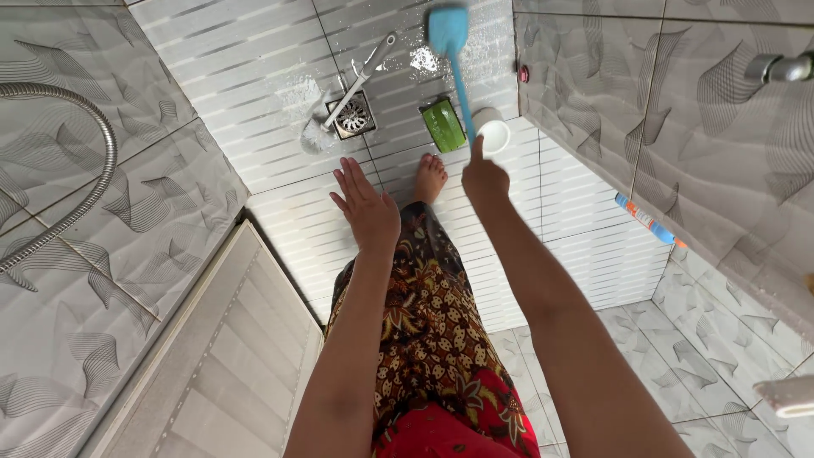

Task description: The person scrubs the bathroom floor and toilet base with a blue scrub brush, then rinses the floor, toilet bowl, and seat using a handheld bidet sprayer. The person closes the toilet lid at the end.

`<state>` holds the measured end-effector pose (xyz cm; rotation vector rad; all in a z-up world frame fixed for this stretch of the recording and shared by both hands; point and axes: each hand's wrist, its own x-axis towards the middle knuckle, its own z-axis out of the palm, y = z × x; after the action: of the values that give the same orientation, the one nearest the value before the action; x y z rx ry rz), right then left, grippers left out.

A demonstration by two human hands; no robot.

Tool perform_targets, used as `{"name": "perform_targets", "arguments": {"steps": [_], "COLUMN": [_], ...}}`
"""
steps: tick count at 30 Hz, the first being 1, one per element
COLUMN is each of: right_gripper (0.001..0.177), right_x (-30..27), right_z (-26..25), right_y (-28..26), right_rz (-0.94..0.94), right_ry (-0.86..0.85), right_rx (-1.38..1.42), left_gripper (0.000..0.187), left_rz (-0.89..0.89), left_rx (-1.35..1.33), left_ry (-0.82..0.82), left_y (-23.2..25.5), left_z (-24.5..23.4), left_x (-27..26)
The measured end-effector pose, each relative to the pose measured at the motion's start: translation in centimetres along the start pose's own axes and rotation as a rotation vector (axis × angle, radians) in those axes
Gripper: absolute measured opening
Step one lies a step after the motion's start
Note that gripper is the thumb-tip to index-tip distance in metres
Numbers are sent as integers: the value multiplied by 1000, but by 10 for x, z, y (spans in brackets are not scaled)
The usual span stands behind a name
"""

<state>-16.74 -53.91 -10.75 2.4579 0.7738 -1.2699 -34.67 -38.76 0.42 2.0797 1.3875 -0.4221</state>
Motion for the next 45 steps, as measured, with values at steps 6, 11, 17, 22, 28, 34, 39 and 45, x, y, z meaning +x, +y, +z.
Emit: {"name": "perform_targets", "arguments": {"steps": [6,11,17,22,28,34,39,45], "right_gripper": [85,66,59,64,53,62,54,55], "right_x": [-105,-98,-133,-151,-89,-137,-82,-101], "right_z": [68,92,115,110,108,144,116,139], "right_y": [41,64,10,-5,9,-9,24,-4], "right_rz": [102,39,169,256,364,332,455,408], "right_ry": [-292,46,-202,-225,-39,-243,-28,-44], "right_rx": [-208,-71,165,182,481,328,526,563], "left_gripper": [87,86,86,86,85,85,84,84], "left_rz": [28,71,57,60,97,114,128,147], "left_rx": [24,38,8,11,27,61,105,94], "left_ry": [-42,-53,-52,-49,-43,-84,-112,-78], "left_y": [-25,-54,-72,-77,-72,-54,-51,-49], "left_z": [-10,-14,-17,-13,-5,3,11,10], "left_x": [-16,-29,-41,-42,-46,-51,-51,-52]}}
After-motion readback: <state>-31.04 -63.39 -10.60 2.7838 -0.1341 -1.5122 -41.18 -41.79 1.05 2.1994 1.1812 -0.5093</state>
